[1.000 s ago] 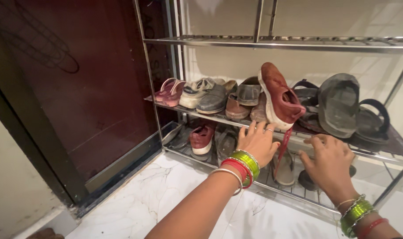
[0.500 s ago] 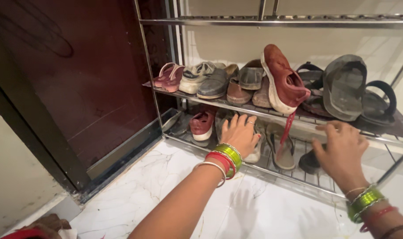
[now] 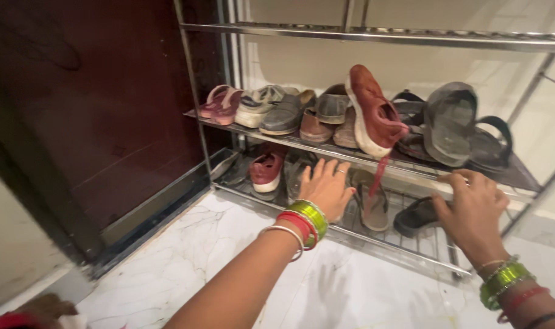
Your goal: The person sits on the floor and organizes shoes on a metal shoe rack. They pick up various shoes from the shelves, place them on the floor, and then return them to the rack in a more orderly arrangement.
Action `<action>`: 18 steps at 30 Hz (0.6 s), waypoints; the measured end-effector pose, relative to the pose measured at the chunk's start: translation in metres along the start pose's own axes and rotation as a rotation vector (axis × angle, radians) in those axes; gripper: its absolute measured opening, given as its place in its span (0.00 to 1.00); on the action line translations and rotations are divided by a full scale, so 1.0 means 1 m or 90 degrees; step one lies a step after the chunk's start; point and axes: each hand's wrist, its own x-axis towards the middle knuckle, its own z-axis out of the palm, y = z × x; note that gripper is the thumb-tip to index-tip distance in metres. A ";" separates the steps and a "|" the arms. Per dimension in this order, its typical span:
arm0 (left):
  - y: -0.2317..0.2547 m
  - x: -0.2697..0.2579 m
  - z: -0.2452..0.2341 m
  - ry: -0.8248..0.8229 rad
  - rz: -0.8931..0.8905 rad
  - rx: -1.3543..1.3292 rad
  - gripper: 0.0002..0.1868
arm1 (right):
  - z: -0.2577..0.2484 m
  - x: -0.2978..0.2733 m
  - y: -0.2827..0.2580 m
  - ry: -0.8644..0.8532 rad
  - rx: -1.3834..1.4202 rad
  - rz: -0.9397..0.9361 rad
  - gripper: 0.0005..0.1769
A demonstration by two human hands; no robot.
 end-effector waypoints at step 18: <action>-0.105 -0.026 -0.081 0.101 -0.107 0.071 0.33 | 0.134 0.068 -0.103 0.070 0.143 -0.143 0.18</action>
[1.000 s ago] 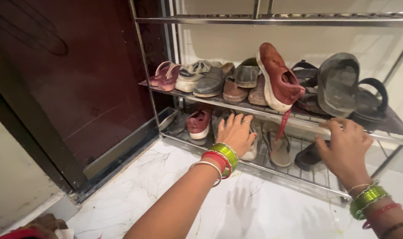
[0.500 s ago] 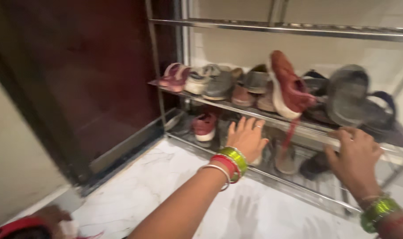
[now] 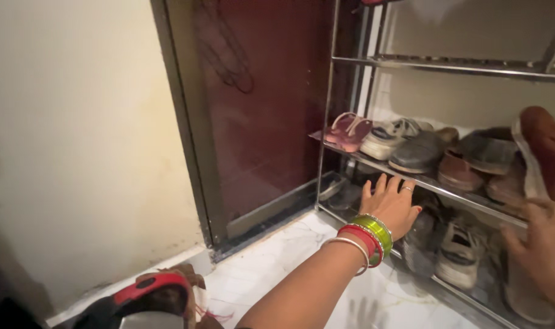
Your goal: The person sits on the floor and organizes shoes on a metal shoe rack. They pick up various shoes from the shelves, place them on the floor, and then return them to the rack in a more orderly arrangement.
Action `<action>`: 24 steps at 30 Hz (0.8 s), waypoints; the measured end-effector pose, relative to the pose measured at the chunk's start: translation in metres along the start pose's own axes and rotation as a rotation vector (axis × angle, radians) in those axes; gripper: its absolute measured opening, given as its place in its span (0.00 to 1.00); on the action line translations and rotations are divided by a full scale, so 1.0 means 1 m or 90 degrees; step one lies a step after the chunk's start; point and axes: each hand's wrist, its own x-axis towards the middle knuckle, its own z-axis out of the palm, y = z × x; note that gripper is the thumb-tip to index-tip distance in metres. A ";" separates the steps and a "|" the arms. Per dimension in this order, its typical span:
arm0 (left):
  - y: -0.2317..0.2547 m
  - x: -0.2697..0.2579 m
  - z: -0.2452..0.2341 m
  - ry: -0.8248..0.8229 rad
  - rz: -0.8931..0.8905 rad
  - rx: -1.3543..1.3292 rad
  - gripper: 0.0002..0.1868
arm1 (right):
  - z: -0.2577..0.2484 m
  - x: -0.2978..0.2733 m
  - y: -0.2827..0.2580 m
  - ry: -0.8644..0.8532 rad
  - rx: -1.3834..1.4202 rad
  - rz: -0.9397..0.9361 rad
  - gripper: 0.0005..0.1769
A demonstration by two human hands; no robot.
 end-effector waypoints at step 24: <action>-0.012 0.009 -0.031 0.050 -0.008 0.023 0.34 | -0.046 0.068 -0.123 -0.031 -0.040 -0.007 0.26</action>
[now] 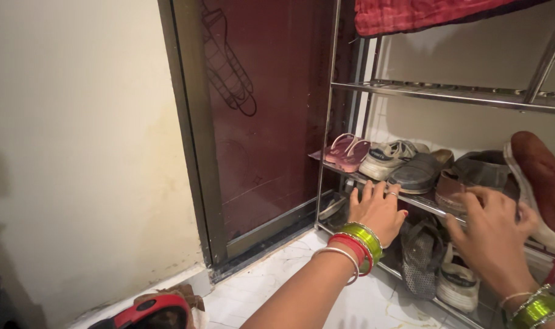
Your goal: The person sits on the floor and organizes shoes on a metal shoe rack. They pick up various shoes from the shelves, place them on the floor, and then return them to the rack in a more orderly arrangement.
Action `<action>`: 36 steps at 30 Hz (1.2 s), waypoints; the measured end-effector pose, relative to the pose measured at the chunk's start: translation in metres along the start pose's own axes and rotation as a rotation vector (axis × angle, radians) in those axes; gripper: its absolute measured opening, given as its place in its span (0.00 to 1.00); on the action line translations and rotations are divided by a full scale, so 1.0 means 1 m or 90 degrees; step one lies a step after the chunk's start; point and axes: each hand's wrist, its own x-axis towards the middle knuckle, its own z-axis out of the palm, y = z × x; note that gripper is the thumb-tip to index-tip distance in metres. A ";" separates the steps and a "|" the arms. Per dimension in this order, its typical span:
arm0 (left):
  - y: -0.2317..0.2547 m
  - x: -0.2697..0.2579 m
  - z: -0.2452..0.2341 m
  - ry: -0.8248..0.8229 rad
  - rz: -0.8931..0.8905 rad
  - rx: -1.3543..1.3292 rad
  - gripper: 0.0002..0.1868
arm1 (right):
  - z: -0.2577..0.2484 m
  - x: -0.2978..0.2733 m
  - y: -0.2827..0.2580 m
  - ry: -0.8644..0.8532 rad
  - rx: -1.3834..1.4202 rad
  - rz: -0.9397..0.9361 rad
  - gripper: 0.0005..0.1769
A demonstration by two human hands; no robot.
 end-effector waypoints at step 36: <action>0.084 -0.010 0.049 -0.041 0.082 -0.119 0.32 | -0.054 -0.068 0.072 -0.004 -0.116 0.079 0.24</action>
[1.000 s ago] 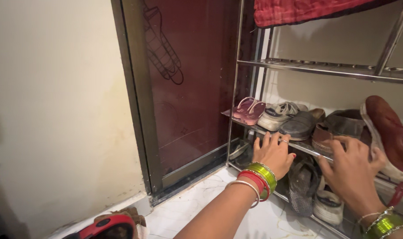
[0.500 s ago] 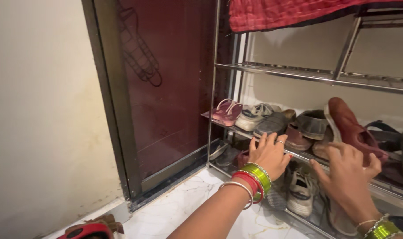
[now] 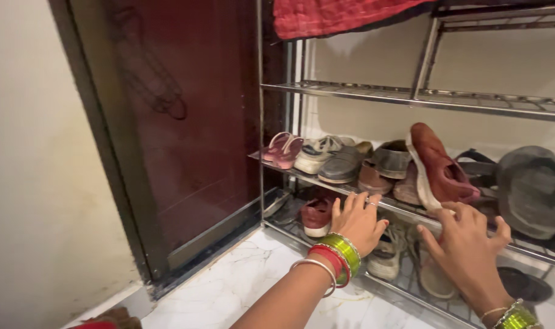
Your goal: The person sits on the floor and organizes shoes on a metal shoe rack. They pick up various shoes from the shelves, place them on the floor, and then return them to the rack in a more orderly arrangement.
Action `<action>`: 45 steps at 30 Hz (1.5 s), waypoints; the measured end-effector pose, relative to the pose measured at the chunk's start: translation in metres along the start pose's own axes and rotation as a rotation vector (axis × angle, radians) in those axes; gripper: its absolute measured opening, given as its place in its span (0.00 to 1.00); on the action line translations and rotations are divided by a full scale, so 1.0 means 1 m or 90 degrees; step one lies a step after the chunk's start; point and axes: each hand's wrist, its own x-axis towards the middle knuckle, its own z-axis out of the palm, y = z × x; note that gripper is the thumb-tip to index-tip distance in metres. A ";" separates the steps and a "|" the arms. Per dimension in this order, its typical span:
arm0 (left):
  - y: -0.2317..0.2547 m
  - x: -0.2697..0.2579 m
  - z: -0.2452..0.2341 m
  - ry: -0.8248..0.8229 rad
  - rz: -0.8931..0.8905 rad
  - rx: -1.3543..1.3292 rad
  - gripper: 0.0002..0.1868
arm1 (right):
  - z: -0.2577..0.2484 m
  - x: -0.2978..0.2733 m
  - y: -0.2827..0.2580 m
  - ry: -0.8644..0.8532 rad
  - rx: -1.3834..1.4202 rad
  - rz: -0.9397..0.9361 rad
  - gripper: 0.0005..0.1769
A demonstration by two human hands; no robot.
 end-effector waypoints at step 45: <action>0.070 0.045 0.078 0.007 0.182 -0.062 0.32 | 0.014 -0.039 0.093 0.041 0.045 0.103 0.22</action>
